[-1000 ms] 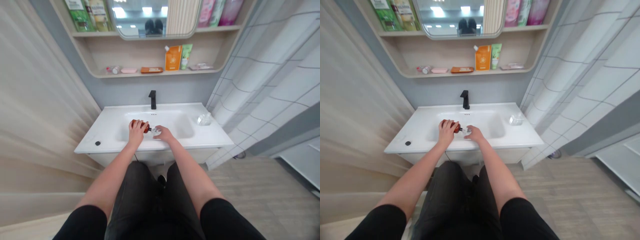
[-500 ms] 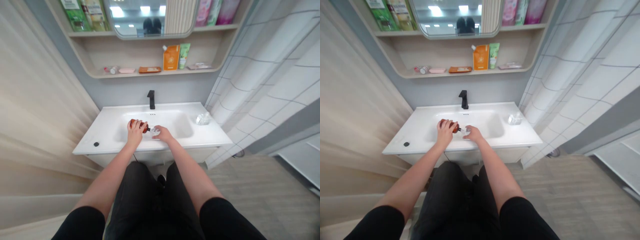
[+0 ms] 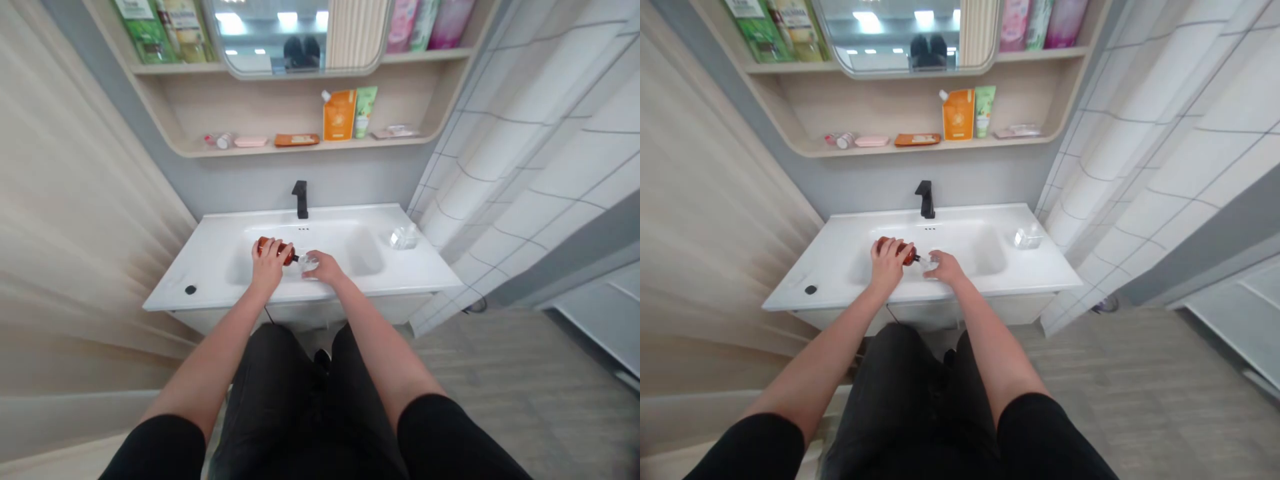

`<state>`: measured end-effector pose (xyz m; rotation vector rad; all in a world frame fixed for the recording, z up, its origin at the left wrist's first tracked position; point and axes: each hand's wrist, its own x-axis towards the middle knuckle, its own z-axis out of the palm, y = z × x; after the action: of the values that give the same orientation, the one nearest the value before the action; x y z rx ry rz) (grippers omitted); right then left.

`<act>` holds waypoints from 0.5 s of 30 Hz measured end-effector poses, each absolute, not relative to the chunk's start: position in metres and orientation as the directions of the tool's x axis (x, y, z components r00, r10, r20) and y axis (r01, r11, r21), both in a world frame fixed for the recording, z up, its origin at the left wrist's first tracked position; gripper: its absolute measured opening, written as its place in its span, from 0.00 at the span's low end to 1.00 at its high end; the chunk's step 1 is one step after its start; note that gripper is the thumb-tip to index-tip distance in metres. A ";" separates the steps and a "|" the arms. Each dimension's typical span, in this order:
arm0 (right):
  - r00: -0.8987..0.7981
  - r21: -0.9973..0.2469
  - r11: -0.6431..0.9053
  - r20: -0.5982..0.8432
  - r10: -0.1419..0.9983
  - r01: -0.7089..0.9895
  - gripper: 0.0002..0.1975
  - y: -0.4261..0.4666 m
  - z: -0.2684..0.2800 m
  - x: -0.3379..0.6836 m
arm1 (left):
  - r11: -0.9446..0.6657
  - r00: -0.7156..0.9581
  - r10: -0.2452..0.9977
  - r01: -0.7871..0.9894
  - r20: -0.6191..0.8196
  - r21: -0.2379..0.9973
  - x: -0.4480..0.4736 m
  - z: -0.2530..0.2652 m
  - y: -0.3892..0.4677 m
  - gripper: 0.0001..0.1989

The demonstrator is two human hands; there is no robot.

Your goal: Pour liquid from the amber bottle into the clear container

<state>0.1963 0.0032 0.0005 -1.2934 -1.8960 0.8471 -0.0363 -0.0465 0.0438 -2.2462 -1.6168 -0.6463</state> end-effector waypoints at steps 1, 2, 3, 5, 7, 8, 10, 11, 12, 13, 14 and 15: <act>-0.271 -0.813 0.295 0.177 0.946 0.501 0.39 0.003 0.000 0.196 | -0.328 0.272 0.807 0.944 0.524 0.016 -0.037 0.044 -0.046 0.33; -0.268 -0.814 0.298 0.182 0.946 0.498 0.39 0.004 0.000 0.196 | -0.335 0.279 0.801 0.942 0.530 0.009 -0.037 0.045 -0.045 0.33; -0.266 -0.816 0.299 0.186 0.946 0.495 0.39 0.004 -0.001 0.196 | -0.341 0.286 0.793 0.940 0.537 0.002 -0.037 0.045 -0.044 0.32; -0.263 -0.821 0.300 0.190 0.946 0.486 0.39 0.004 -0.002 0.197 | -0.354 0.301 0.775 0.935 0.556 -0.013 -0.038 0.045 -0.042 0.32; -0.259 -0.826 0.298 0.192 0.947 0.478 0.39 0.005 -0.002 0.197 | -0.364 0.307 0.760 0.931 0.572 -0.017 -0.039 0.046 -0.041 0.31; -0.258 -0.828 0.299 0.194 0.947 0.475 0.40 0.005 -0.003 0.197 | -0.368 0.309 0.755 0.930 0.578 -0.016 -0.039 0.046 -0.040 0.31; -0.255 -0.831 0.305 0.204 0.945 0.466 0.40 0.004 -0.003 0.197 | -0.378 0.315 0.746 0.926 0.587 -0.017 -0.039 0.047 -0.040 0.30; -0.253 -0.833 0.308 0.210 0.944 0.459 0.40 0.004 -0.003 0.197 | -0.382 0.320 0.739 0.924 0.592 -0.023 -0.040 0.048 -0.039 0.30; -0.252 -0.837 0.310 0.214 0.944 0.451 0.40 0.004 -0.004 0.197 | -0.386 0.327 0.732 0.922 0.598 -0.031 -0.040 0.048 -0.039 0.30; -0.247 -0.842 0.308 0.216 0.945 0.443 0.40 0.004 -0.004 0.197 | -0.391 0.335 0.724 0.919 0.603 -0.041 -0.040 0.049 -0.039 0.29; -0.244 -0.846 0.306 0.216 0.945 0.436 0.40 0.004 -0.004 0.197 | -0.395 0.342 0.717 0.917 0.607 -0.050 -0.040 0.050 -0.039 0.29; -0.242 -0.848 0.307 0.218 0.945 0.431 0.40 0.004 -0.004 0.197 | -0.400 0.350 0.711 0.915 0.610 -0.058 -0.040 0.051 -0.038 0.29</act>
<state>0.1970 0.0043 -0.0039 -1.2324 -1.8183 0.8593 -0.0405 -0.0383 0.0509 -2.2286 -1.4259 -0.7125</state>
